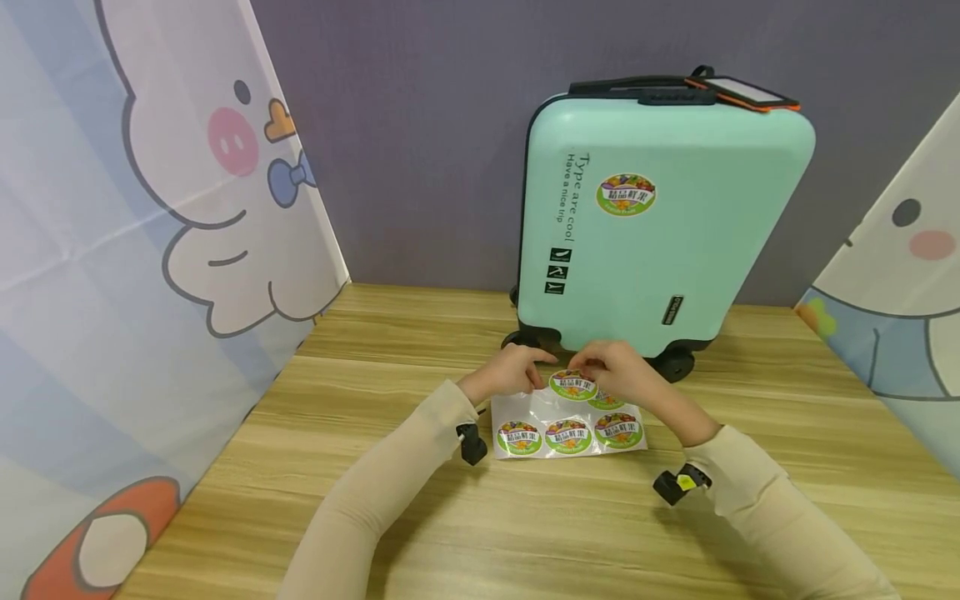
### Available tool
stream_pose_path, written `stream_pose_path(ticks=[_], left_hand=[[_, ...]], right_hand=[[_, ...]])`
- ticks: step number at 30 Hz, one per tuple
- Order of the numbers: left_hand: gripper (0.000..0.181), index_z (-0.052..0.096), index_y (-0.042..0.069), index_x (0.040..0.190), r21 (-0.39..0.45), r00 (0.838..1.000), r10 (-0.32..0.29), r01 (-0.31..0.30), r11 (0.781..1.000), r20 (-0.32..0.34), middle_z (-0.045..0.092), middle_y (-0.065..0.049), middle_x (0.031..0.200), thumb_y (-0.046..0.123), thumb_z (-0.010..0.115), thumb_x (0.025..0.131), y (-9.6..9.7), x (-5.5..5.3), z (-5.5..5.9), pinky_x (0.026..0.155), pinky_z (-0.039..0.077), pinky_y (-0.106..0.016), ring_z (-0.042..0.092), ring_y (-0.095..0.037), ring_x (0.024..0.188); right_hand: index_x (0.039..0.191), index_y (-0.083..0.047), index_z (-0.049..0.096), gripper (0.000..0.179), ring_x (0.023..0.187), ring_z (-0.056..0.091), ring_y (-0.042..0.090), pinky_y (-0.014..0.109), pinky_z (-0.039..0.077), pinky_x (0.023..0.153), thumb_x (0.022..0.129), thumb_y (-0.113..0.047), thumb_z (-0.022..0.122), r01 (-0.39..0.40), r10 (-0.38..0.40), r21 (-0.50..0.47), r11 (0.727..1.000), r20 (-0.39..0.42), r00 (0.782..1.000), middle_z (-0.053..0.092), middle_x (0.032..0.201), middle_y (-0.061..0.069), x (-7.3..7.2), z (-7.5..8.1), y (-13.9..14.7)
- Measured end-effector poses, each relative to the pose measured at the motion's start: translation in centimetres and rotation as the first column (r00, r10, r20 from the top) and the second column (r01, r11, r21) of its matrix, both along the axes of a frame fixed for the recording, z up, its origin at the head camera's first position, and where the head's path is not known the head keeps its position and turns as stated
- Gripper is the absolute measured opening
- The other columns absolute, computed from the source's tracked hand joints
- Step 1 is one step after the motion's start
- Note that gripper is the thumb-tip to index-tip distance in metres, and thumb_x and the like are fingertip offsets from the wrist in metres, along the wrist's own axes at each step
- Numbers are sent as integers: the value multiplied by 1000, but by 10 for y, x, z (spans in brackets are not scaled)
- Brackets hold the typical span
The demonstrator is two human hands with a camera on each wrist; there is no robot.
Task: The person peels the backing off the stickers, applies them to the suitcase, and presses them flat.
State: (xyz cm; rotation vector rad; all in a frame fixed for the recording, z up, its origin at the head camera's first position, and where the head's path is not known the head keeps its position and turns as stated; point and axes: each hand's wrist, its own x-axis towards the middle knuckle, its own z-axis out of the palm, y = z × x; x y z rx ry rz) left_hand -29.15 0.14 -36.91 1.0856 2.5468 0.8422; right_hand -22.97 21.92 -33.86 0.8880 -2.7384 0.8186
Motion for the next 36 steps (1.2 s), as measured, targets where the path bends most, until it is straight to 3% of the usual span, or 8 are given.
stream_pose_path(ticks=[10, 17, 24, 28, 33, 36], left_hand=[[56, 60, 3, 136, 0, 999, 0, 0, 1000, -44, 75, -7, 91, -16, 67, 84, -1, 1, -4, 67, 54, -19, 71, -15, 83], [46, 62, 1, 132, 21, 997, -7, 9, 1000, -76, 75, -9, 94, -5, 71, 88, -3, -1, -8, 71, 54, -19, 72, -17, 85], [45, 62, -2, 131, 154, 1000, -26, 26, 988, -4, 74, -12, 95, -5, 73, 87, -5, -1, -9, 74, 55, -20, 71, -20, 86], [43, 61, -5, 128, 313, 993, -28, -8, 950, 113, 74, -16, 98, -5, 73, 87, -4, 1, -9, 77, 57, -23, 72, -22, 90], [36, 64, -6, 123, 493, 974, -25, -91, 865, 224, 73, -18, 100, -3, 72, 88, -1, 6, -3, 79, 57, -27, 72, -20, 91], [31, 65, -7, 121, 559, 966, -18, -134, 819, 258, 73, -20, 100, -5, 68, 90, 1, 9, 0, 78, 58, -30, 71, -19, 88]], right_hand=[[101, 3, 74, 16, 83, 66, 27, 39, 56, 70, 93, 7, 61, 76, -70, -52, 996, 107, 992, 71, 99, 16, 0, 8, 0], [101, 3, 74, 17, 95, 66, 34, 47, 56, 79, 93, 9, 61, 102, -96, -55, 993, 105, 990, 71, 101, 17, -2, 12, 1], [102, 3, 74, 16, 92, 66, 33, 45, 55, 76, 92, 7, 62, 109, -103, -56, 992, 102, 989, 71, 101, 17, -1, 14, 3], [104, 3, 74, 17, 88, 65, 29, 38, 54, 70, 94, 5, 61, 132, -123, -63, 989, 127, 984, 71, 99, 15, -2, 16, 5], [106, 3, 73, 18, 83, 64, 25, 34, 52, 64, 96, 3, 59, 162, -146, -82, 983, 168, 975, 70, 100, 15, -3, 20, 7], [107, 2, 73, 18, 84, 64, 26, 35, 51, 64, 96, 3, 59, 173, -154, -98, 980, 176, 972, 70, 102, 17, -3, 22, 7]])
